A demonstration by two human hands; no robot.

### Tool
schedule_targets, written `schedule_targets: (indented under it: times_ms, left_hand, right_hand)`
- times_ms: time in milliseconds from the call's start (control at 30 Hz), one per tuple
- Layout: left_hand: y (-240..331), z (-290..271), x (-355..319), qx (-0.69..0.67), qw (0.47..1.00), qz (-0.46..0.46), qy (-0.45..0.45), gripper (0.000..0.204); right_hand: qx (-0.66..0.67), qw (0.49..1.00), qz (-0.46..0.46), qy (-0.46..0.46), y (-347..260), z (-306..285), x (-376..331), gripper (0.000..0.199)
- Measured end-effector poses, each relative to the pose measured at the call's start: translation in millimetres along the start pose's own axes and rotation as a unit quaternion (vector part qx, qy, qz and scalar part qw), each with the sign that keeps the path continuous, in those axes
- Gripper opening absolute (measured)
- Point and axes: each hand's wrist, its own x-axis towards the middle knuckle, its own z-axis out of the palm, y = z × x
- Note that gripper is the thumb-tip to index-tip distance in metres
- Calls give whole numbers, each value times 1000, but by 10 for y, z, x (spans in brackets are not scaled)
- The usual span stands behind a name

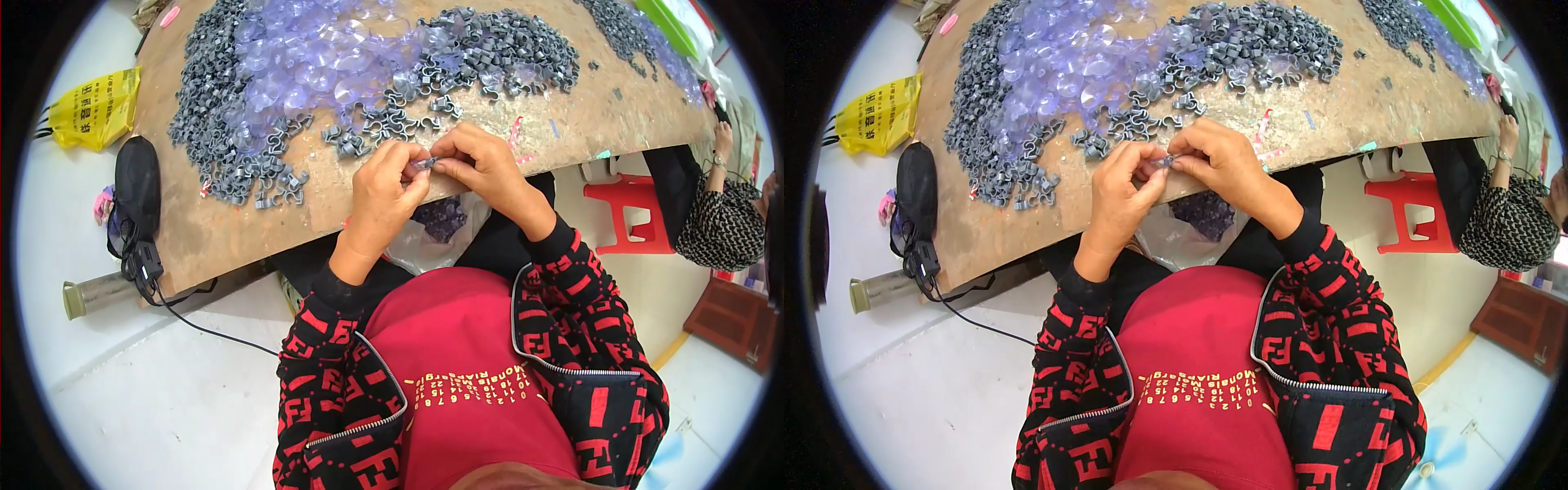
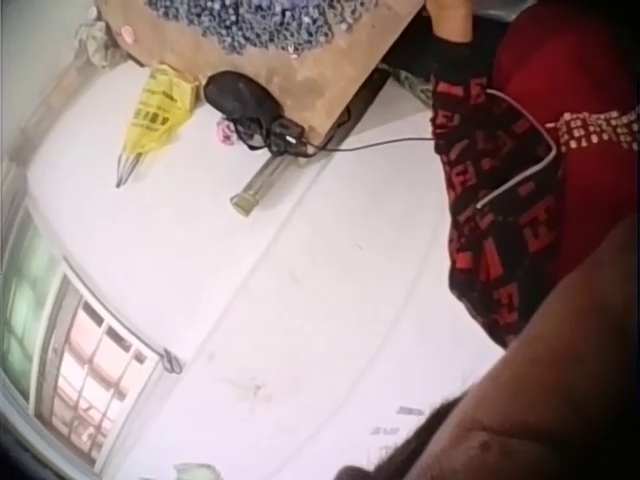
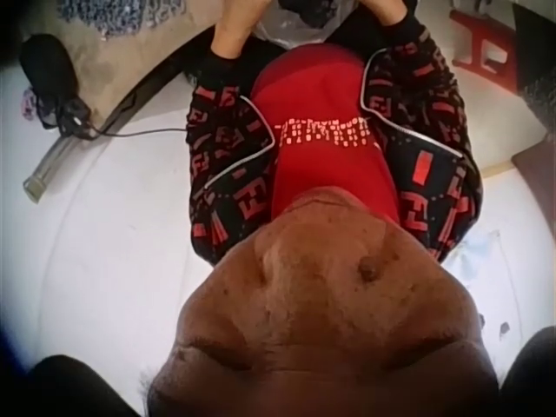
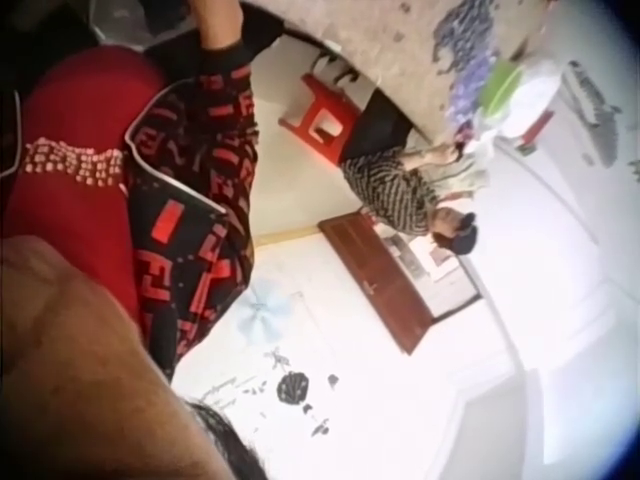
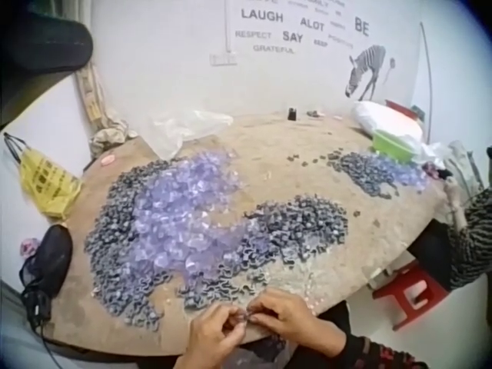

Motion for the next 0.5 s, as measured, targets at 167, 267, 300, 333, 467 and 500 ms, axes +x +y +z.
schedule_targets:
  times_ms: [167, 267, 300, 333, 467, 500]
  left_hand:
    - [10, 23, 20, 16, 1000, 11, -3, 18]
    - [-16, 27, 26, 18, 1000, 3, -5, 17]
    - [-24, 24, 26, 17, 1000, -3, -4, 16]
    - [-22, 26, 34, 16, 1000, -2, -5, 16]
    - [21, 36, 47, 40, 999, -7, -8, 13]
    - [38, 40, 46, 49, 999, -1, -8, 12]
  right_hand:
    - [-21, 999, -29, 12, 18, -16, 14, 12]
    - [-36, 998, -42, 14, 7, -13, 33, 12]
    - [-37, 999, -38, 1, -31, -23, 56, 12]
    - [-39, 999, -34, -11, -54, -41, 66, 12]
    - [-59, 997, -33, -21, -68, -71, 55, 12]
    - [-57, 998, -36, -15, -62, -60, 50, 12]
